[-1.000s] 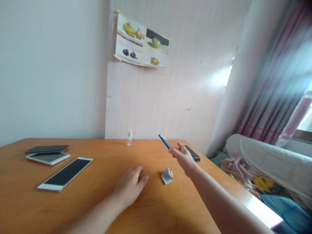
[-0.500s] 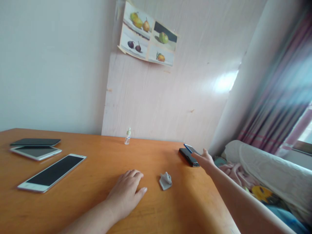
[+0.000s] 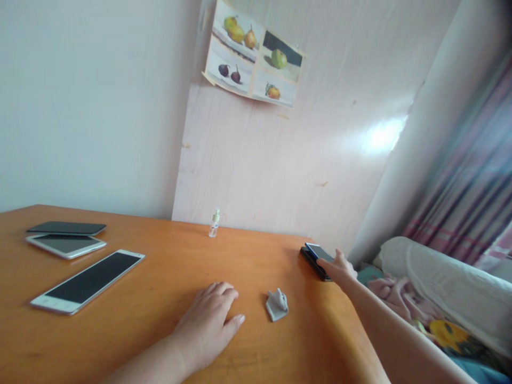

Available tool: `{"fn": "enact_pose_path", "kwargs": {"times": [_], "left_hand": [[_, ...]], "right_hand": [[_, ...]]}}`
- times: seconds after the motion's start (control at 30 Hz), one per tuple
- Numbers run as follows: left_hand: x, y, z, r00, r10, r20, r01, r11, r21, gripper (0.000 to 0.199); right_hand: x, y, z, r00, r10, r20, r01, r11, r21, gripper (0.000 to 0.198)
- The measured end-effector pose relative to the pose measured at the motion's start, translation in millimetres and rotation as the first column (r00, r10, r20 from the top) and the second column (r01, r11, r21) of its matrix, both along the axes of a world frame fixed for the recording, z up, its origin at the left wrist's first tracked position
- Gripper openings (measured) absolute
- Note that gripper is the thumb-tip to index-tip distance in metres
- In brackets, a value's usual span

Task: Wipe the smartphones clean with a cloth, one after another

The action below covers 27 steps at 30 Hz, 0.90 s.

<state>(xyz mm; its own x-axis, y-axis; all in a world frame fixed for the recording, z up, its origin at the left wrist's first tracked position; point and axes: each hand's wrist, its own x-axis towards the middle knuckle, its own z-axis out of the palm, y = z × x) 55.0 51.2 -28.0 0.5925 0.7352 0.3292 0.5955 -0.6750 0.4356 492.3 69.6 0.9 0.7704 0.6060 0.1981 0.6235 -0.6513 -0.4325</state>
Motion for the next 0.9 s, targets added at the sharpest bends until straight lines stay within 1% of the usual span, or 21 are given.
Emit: {"fn": "enact_pose_path", "kwargs": {"times": [0.13, 0.33, 0.63, 0.8, 0.9], "left_hand": [[0.1, 1.0, -0.1, 1.000, 0.006, 0.006, -0.006, 1.000, -0.009, 0.029], [0.0, 1.3, 0.2, 1.000, 0.002, 0.007, -0.002, 1.000, -0.011, 0.030], [0.9, 1.3, 1.4, 1.000, 0.008, -0.002, -0.008, 1.000, -0.018, 0.031], [0.4, 0.8, 3.2, 1.000, 0.004, -0.011, -0.004, 1.000, -0.023, 0.030], [0.0, 0.6, 3.8, 1.000, 0.005, -0.008, -0.005, 1.000, -0.024, 0.030]], "right_hand": [[6.2, 0.0, -9.4, 1.000, 0.018, 0.015, -0.018, 1.000, -0.011, 0.100], [12.8, -1.8, -19.2, 0.997, 0.068, -0.032, -0.067, 0.997, 0.027, 0.099], [21.7, 3.7, -29.8, 0.989, 0.119, -0.083, -0.112, 0.990, 0.089, 0.105], [18.5, 2.6, -33.5, 0.985, 0.133, -0.105, -0.121, 0.986, 0.113, 0.112], [12.6, -2.9, -33.3, 0.984, 0.135, -0.114, -0.111, 0.975, 0.191, 0.116]]}}
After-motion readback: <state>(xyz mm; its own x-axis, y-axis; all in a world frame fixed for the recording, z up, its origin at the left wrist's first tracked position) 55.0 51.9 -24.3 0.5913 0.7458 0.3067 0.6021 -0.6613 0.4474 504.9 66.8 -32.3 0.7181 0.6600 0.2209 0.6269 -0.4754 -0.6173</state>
